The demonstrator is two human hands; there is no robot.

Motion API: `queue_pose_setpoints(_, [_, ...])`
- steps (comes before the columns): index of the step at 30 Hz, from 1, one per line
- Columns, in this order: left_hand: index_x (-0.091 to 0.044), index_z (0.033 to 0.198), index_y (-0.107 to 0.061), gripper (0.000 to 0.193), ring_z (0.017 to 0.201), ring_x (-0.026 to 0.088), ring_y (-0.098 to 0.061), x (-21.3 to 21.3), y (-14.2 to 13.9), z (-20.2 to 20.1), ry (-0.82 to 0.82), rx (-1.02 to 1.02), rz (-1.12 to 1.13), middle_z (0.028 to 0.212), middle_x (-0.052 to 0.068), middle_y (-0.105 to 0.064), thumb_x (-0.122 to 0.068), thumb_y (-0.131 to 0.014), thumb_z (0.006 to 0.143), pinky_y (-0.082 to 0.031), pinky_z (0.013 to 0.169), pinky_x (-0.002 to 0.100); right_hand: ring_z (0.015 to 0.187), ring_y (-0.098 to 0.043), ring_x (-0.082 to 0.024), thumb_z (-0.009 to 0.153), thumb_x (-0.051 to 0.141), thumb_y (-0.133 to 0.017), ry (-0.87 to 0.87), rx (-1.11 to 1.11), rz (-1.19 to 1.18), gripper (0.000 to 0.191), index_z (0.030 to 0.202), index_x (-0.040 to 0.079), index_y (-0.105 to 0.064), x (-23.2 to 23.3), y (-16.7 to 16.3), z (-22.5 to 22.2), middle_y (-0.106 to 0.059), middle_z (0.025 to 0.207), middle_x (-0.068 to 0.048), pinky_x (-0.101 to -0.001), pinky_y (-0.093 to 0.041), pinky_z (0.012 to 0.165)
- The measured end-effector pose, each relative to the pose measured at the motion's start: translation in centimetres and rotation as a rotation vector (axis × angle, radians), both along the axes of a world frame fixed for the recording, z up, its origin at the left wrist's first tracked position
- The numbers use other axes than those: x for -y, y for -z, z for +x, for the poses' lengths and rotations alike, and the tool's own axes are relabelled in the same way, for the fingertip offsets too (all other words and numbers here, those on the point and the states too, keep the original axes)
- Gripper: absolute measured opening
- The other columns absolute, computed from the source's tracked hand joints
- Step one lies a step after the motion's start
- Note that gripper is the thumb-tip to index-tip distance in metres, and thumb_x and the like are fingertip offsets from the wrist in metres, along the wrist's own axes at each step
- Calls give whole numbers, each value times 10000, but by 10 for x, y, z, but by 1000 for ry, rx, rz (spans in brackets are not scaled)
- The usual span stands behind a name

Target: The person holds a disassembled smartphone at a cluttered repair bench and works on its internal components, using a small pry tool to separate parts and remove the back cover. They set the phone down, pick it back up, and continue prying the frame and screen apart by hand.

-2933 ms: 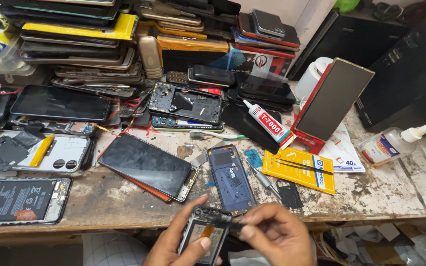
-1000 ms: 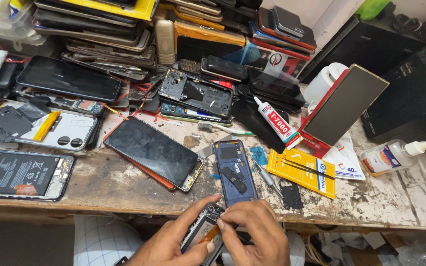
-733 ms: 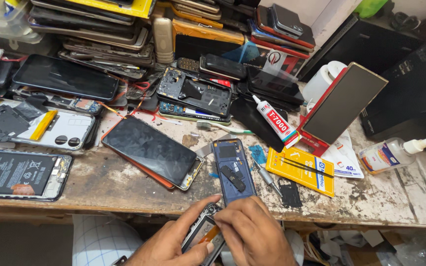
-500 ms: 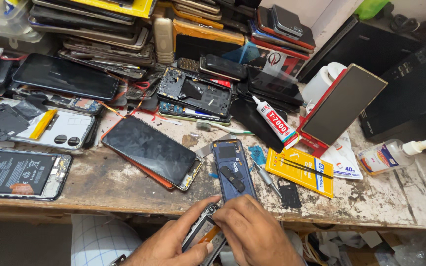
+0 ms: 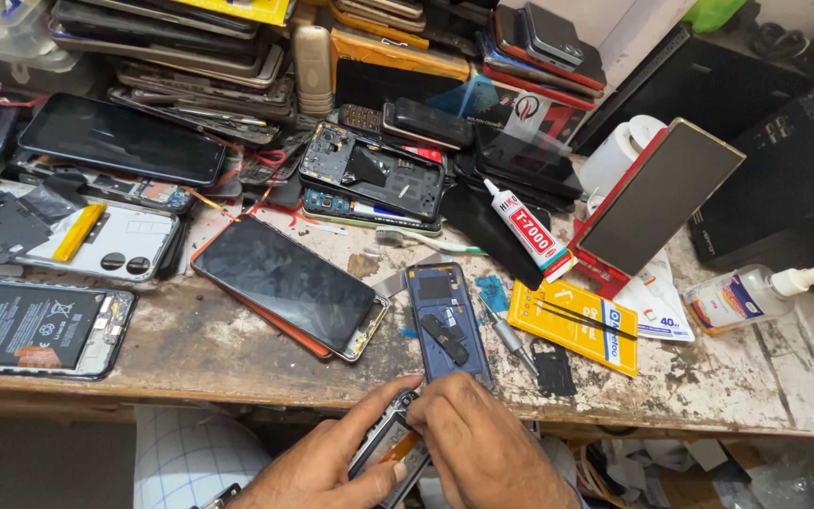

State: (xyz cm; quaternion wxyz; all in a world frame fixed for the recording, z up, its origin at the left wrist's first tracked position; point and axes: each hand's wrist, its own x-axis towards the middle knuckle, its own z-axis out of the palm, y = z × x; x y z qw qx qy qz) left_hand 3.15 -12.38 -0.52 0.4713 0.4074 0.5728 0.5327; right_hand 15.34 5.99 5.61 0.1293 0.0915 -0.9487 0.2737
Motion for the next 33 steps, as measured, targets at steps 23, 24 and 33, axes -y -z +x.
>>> queue_pose_setpoints(23, [-118,1647,-126,910,1249,155,-538,-20,-61,-59,275,0,38,1472,130,-556,-128,-677,923,-461,1018,267,637,-624,-83,907,39,-750,220,443,-1383,377,1241,-42,-595,-22,50,2,-705,969,-88,-248,-527,550])
queue_pose_setpoints(24, [-88,1649,-119,898,1290,176,-522,-21,-62,-64,320,-15,124,1495,162,-536,-125,-688,955,-439,1047,281,633,-635,-93,906,35,-744,209,434,-1414,370,1231,-39,-582,-22,51,1,-705,972,-87,-259,-538,550])
queue_pose_setpoints(33, [-30,1578,-265,739,1113,385,-732,-1,-35,-79,18,767,315,1358,255,-636,-371,-618,1027,-593,913,456,675,-732,-213,889,19,-654,345,37,-1587,477,1334,7,-481,-23,56,-8,-716,1086,-183,-343,-604,555])
